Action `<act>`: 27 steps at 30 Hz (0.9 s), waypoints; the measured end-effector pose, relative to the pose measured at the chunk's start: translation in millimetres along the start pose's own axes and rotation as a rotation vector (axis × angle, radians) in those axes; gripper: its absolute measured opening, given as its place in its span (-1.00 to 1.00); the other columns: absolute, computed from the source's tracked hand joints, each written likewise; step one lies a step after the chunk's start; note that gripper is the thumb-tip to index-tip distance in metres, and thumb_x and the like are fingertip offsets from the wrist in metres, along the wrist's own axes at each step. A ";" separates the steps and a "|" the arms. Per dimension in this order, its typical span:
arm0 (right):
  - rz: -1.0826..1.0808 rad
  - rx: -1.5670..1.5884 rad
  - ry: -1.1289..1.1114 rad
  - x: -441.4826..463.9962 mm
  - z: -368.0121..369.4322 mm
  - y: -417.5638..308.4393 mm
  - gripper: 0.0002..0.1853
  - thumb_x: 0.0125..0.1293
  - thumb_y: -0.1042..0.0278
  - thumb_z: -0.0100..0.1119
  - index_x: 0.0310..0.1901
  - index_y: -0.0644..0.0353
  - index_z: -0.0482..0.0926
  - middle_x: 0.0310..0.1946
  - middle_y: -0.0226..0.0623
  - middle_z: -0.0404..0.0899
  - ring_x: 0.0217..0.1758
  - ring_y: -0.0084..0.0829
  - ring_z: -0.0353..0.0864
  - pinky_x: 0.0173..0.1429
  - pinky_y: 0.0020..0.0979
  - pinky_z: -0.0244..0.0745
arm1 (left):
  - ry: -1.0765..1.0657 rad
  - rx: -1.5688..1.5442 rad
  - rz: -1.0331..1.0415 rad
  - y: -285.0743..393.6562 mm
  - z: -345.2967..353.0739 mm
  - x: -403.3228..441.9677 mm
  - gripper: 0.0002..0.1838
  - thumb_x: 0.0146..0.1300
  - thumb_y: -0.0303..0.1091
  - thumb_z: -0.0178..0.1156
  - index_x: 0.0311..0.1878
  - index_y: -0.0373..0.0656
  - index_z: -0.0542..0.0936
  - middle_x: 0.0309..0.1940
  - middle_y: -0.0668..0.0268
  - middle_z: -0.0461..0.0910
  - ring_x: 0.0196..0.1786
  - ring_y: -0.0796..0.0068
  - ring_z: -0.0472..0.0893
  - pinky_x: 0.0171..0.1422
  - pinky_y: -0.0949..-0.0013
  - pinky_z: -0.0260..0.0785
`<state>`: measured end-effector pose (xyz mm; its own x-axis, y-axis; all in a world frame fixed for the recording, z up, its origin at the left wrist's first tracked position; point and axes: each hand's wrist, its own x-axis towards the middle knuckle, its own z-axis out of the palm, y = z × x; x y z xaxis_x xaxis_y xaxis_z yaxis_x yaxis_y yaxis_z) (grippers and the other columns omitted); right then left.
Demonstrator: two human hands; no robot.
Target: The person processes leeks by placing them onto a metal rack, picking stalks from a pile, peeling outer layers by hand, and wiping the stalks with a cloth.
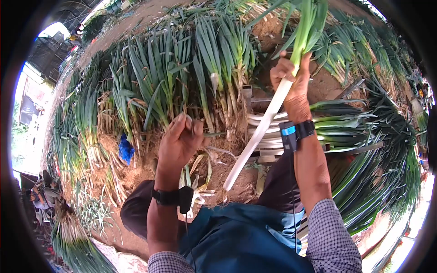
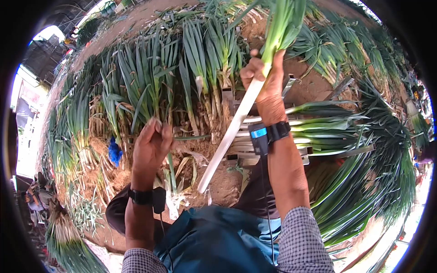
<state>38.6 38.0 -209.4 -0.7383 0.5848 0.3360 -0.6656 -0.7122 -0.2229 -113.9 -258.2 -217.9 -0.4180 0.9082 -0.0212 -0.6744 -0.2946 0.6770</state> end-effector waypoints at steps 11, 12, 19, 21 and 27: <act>-0.140 -0.034 0.005 6.6 -28.4 -53.3 -0.13 0.11 -0.41 0.31 -0.02 0.44 0.46 -0.61 -0.54 0.41 -0.67 -0.67 0.31 -0.31 -0.52 0.37 | 0.274 2.122 -0.775 8.4 -206.6 -179.5 -0.60 0.28 -0.23 0.14 0.11 -0.23 0.60 0.03 -0.07 0.61 0.09 -0.08 0.60 0.16 -0.09 0.42; -0.140 0.024 0.035 4.2 -21.7 -49.1 -0.14 0.09 -0.41 0.33 -0.04 0.42 0.47 -0.63 -0.55 0.39 -0.67 -0.68 0.29 -0.36 -0.54 0.35 | 0.396 2.226 -0.604 15.9 -172.8 -170.1 -0.62 0.26 -0.22 0.17 0.06 -0.22 0.64 0.10 -0.06 0.57 0.18 -0.11 0.53 0.26 -0.09 0.34; -0.136 0.039 0.182 9.3 3.3 -0.6 -0.24 0.16 -0.48 0.21 -0.12 0.23 0.54 -0.69 -0.59 0.42 -0.74 -0.65 0.33 -0.36 -0.46 0.51 | -0.008 1.600 -0.017 15.8 -48.8 -86.6 -0.47 0.36 -0.11 0.25 0.23 -0.31 0.51 0.13 0.05 0.55 0.14 0.22 0.52 0.18 0.21 0.43; -0.111 0.074 0.109 9.7 8.8 14.5 -0.22 0.14 -0.48 0.23 -0.07 0.23 0.52 -0.66 -0.60 0.46 -0.74 -0.65 0.34 -0.35 -0.45 0.52 | -0.170 1.081 -0.489 -7.0 -21.4 -73.6 -0.47 0.46 -0.11 0.17 0.31 -0.29 0.42 -0.04 0.16 0.60 -0.16 0.44 0.60 -0.07 0.35 0.54; -0.052 0.048 0.313 19.7 8.9 46.1 -0.36 0.21 -0.25 0.35 -0.02 0.15 0.37 -0.32 -0.21 0.55 -0.43 -0.43 0.53 -0.11 -0.14 0.67 | 0.248 1.256 -0.356 22.6 -1.0 -112.7 -0.71 0.40 -0.20 0.23 -0.08 -0.27 0.58 -0.52 0.43 0.51 -0.49 0.62 0.47 -0.49 0.41 0.33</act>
<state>-5.7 13.3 -205.0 -0.7063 0.7064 0.0460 -0.7027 -0.6917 -0.1665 -82.6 -367.5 -201.0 -0.5267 0.7607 -0.3794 0.1909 0.5408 0.8192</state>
